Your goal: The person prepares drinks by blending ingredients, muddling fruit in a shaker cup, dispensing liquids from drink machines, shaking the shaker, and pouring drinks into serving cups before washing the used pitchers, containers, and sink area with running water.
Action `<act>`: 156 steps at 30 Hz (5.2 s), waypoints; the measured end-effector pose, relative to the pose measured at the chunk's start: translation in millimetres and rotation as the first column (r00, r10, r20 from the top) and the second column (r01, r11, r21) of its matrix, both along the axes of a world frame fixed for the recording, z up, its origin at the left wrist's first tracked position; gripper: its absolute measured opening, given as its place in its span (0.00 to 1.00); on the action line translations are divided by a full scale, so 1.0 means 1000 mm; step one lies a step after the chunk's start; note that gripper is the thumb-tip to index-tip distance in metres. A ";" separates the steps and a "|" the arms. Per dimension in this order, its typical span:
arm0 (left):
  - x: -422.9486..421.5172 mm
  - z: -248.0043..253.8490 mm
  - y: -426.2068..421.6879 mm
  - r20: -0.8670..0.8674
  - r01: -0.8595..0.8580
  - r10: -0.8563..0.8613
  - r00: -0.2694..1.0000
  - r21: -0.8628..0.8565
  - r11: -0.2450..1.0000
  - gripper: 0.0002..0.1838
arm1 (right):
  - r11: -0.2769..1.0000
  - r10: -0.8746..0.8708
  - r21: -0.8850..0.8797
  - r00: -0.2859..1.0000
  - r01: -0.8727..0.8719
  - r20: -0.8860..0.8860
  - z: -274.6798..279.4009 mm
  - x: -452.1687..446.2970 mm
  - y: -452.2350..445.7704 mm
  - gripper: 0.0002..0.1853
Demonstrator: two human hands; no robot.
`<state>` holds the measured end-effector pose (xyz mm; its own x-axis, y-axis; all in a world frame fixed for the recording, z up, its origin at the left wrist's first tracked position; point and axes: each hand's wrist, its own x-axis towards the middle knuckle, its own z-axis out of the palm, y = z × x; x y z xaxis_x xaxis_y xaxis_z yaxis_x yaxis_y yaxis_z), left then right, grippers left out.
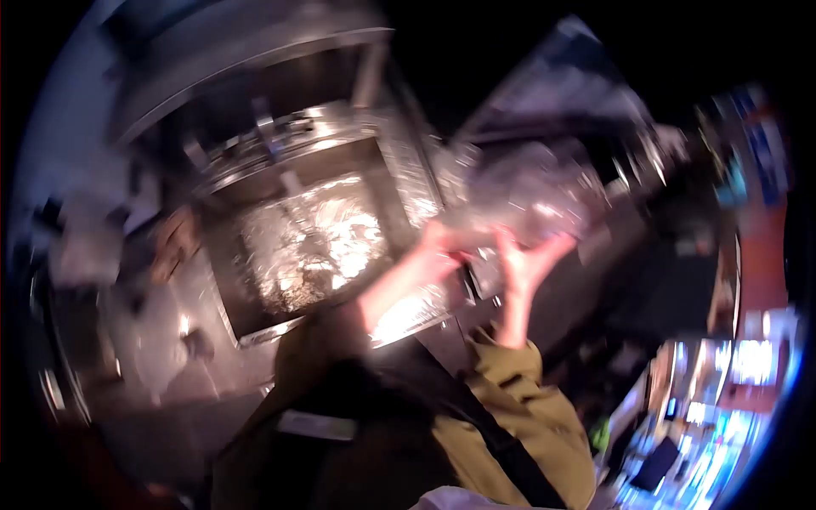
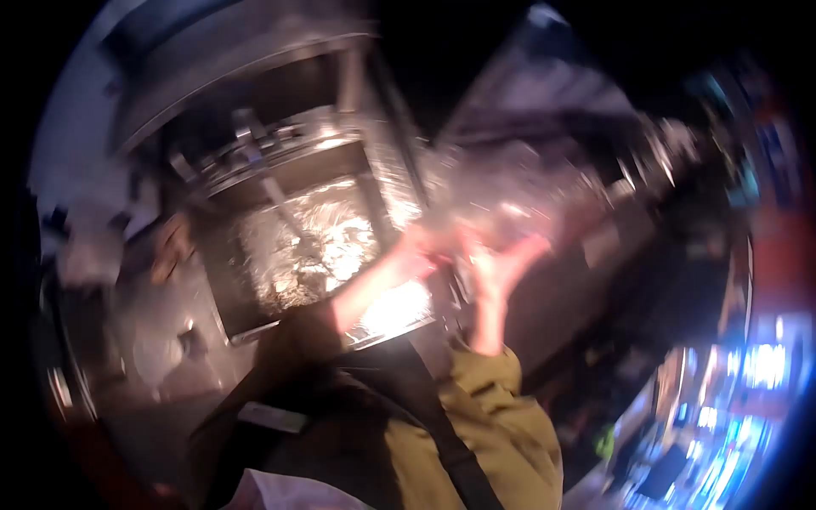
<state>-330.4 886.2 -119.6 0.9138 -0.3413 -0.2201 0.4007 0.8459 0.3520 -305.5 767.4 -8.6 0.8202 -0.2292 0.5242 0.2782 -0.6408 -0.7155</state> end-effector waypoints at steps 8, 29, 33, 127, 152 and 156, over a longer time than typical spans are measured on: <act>0.006 0.027 -0.071 -0.386 0.201 -0.078 0.919 0.289 0.936 0.24 | 0.996 -0.011 -0.084 0.971 0.032 0.241 -0.059 0.070 -0.101 0.50; -0.170 0.119 0.407 0.488 -0.558 0.753 -0.442 0.508 -0.657 0.17 | 0.601 0.761 0.095 0.533 -0.793 -0.370 -0.147 0.145 0.279 0.22; -0.165 0.136 0.347 0.459 -0.640 0.805 -0.376 0.500 -0.584 0.15 | 0.549 0.801 -0.113 0.560 -0.828 -0.211 -0.173 0.169 0.305 0.23; -0.284 0.033 0.201 -0.051 -0.536 0.780 0.624 0.698 0.474 0.09 | -0.135 0.922 -0.295 -0.011 -0.946 -0.388 -0.052 -0.033 0.448 0.15; -0.290 0.076 0.219 -0.024 -0.551 0.622 0.783 0.437 0.711 0.26 | 0.520 0.791 -0.685 -0.014 -0.510 0.611 0.442 -0.129 0.782 0.15; -0.289 0.077 0.223 -0.038 -0.532 0.621 0.783 0.476 0.700 0.24 | 0.482 0.728 -0.709 -0.214 -0.515 0.651 0.387 -0.150 0.690 0.14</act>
<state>-619.5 1109.4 -43.0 0.8261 0.4062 -0.3906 -0.0229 0.7167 0.6970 -455.8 1457.7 378.1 -0.4931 0.2314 0.8386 0.8641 0.2420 0.4413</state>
